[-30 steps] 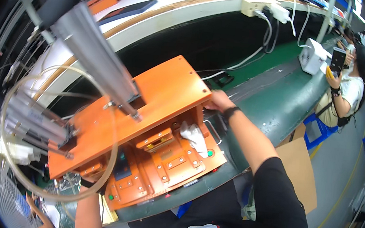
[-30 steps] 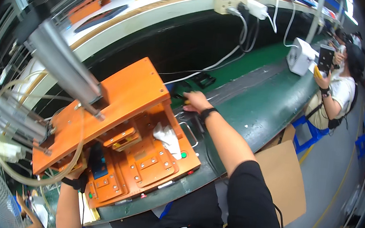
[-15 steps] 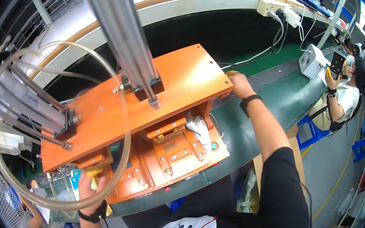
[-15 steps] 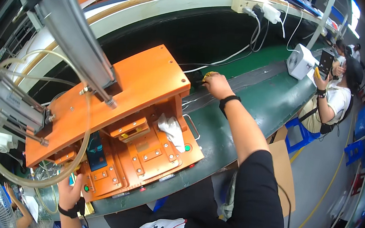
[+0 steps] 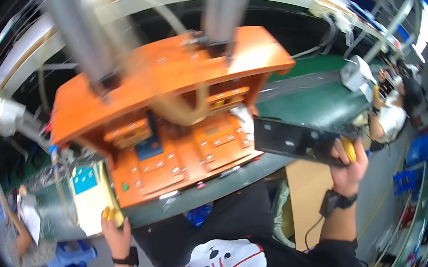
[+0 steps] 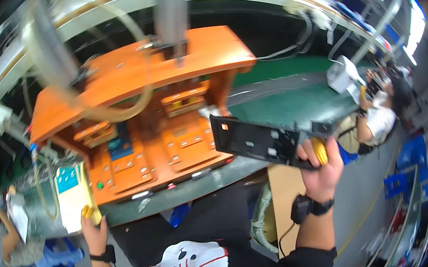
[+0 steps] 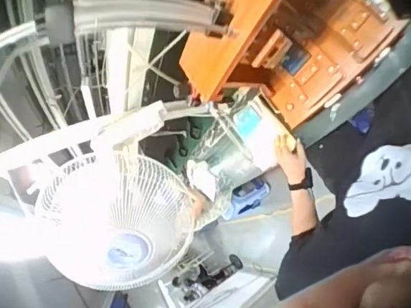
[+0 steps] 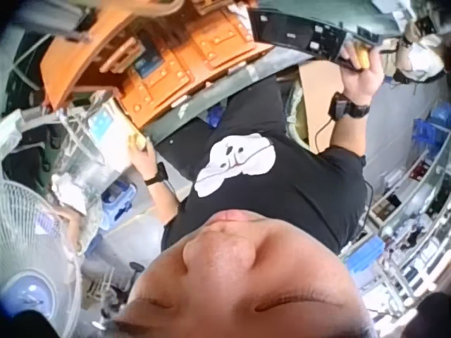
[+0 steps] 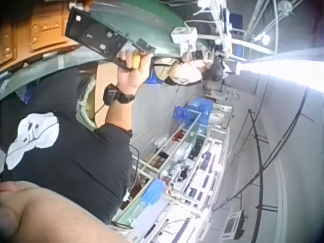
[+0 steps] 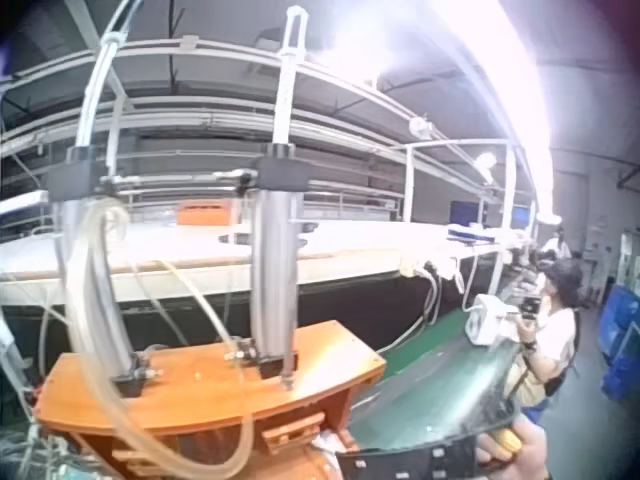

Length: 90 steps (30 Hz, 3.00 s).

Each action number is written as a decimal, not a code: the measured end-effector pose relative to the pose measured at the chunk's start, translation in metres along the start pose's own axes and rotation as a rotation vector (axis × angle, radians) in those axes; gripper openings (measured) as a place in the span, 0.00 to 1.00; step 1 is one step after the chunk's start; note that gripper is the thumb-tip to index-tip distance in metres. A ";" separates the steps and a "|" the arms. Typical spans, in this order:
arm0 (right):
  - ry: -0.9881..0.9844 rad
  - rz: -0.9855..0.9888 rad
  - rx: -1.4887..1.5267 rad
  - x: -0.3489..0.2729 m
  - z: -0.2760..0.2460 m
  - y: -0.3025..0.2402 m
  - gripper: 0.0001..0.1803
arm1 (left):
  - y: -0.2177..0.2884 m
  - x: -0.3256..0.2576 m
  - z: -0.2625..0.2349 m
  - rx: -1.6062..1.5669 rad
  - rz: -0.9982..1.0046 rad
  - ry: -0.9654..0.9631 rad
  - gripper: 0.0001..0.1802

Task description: Operating a pneumatic pressing machine to process black rubber or plastic components at an industrial workstation.

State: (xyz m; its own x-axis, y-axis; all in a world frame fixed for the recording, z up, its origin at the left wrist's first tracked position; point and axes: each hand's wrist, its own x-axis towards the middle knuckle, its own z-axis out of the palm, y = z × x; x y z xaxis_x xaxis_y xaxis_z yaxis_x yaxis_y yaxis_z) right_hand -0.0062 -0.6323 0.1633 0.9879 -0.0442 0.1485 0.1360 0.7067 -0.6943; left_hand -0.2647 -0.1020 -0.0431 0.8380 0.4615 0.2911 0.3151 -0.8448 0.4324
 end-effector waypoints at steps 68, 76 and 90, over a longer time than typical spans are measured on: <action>-0.936 0.577 -0.584 -0.200 0.138 0.352 0.13 | 0.093 -0.026 -0.081 -0.331 0.099 0.148 0.12; -1.083 -0.087 -0.807 -0.164 0.124 0.283 0.16 | 0.137 -0.020 -0.072 -0.507 0.085 0.062 0.13; 0.506 0.237 -0.604 -0.135 -0.191 0.180 0.15 | 0.139 0.001 -0.056 -0.938 0.161 0.096 0.07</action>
State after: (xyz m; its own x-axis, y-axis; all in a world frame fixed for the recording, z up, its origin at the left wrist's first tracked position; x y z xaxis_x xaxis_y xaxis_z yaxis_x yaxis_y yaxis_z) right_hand -0.1009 -0.6342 -0.1163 0.8899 -0.3566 -0.2845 -0.2060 0.2422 -0.9481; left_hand -0.2450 -0.2038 0.0656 0.7868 0.4145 0.4574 -0.3211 -0.3579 0.8768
